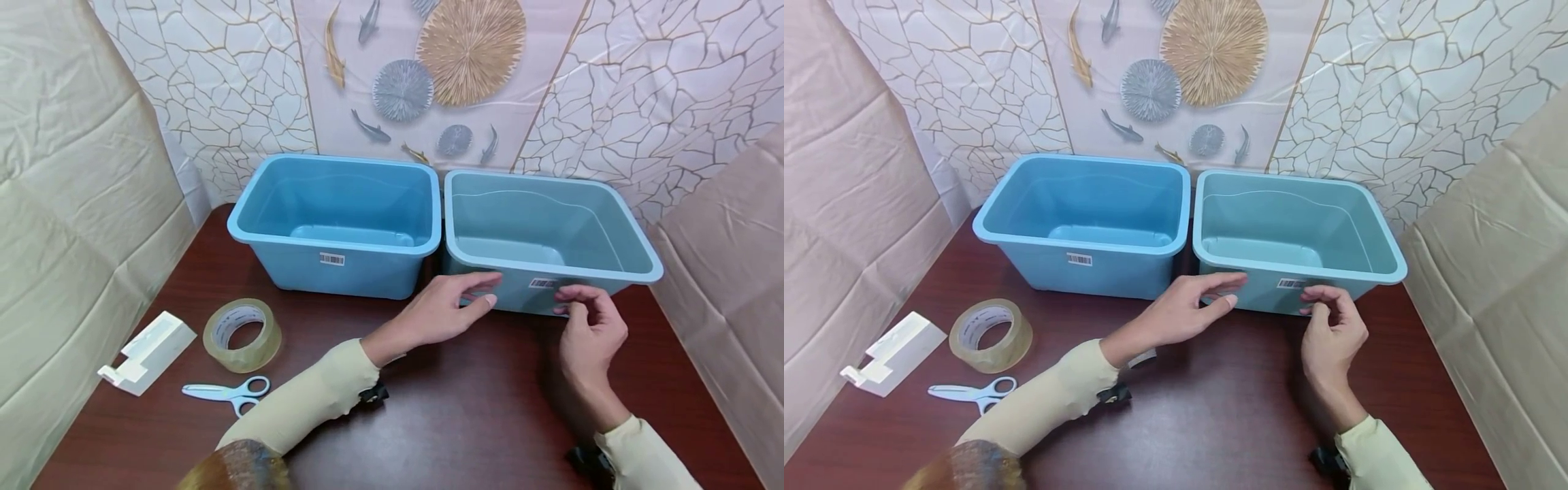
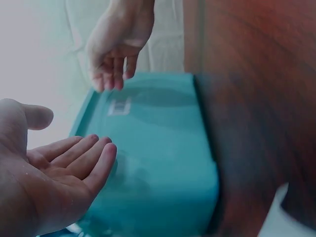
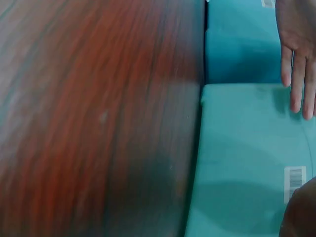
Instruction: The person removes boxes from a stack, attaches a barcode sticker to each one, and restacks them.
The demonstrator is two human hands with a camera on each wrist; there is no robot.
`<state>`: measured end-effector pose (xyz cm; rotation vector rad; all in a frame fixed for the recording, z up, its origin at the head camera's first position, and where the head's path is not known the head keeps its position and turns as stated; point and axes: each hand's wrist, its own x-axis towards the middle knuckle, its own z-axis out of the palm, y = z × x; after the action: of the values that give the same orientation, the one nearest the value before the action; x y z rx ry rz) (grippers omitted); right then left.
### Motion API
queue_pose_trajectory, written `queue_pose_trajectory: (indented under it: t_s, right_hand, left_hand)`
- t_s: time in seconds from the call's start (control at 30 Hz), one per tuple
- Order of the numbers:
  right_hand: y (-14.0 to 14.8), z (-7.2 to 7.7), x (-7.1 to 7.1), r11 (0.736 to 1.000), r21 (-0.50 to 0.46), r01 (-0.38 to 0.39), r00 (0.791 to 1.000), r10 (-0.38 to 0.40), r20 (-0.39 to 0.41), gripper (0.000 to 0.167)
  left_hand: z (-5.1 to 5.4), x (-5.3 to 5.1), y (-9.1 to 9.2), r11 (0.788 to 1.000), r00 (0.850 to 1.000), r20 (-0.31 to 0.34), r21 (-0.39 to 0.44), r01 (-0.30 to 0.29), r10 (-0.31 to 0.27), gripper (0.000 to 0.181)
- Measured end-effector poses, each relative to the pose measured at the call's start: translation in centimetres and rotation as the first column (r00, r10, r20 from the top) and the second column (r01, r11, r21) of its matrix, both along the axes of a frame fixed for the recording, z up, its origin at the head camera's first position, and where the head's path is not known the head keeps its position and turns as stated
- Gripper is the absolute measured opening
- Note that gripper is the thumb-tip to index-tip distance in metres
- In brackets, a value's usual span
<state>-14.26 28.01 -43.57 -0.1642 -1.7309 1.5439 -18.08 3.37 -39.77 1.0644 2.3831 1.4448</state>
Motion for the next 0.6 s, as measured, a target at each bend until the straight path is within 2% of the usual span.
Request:
queue_pose_trajectory:
  t_s: [0.2, 0.37, 0.5, 0.6]
  right_hand:
    - [-1.4, 0.0, 0.3, 0.997, 0.023, -0.077, 0.997, 0.078, -0.026, 0.026]
    - [-2.9, 0.2, 0.9, 0.981, 0.08, -0.179, 0.984, 0.18, -0.004, 0.026]
    - [-4.0, 0.4, 1.4, 0.947, 0.199, -0.252, 0.967, 0.237, 0.096, 0.027]
    - [-4.9, 0.4, 1.9, 0.905, 0.304, -0.298, 0.952, 0.261, 0.158, 0.029]
  left_hand:
    - [0.8, 0.7, -3.6, 0.998, 0.998, 0.01, 0.037, -0.059, 0.059, 0.045]
    - [1.2, 1.3, -5.8, 0.997, 0.997, 0.002, 0.028, -0.075, 0.075, 0.042]
    - [1.4, 1.6, -6.8, 0.997, 0.995, -0.068, -0.032, -0.075, 0.073, 0.04]
    - [1.4, 2.1, -7.6, 0.992, 0.986, -0.142, -0.081, -0.094, 0.082, 0.04]
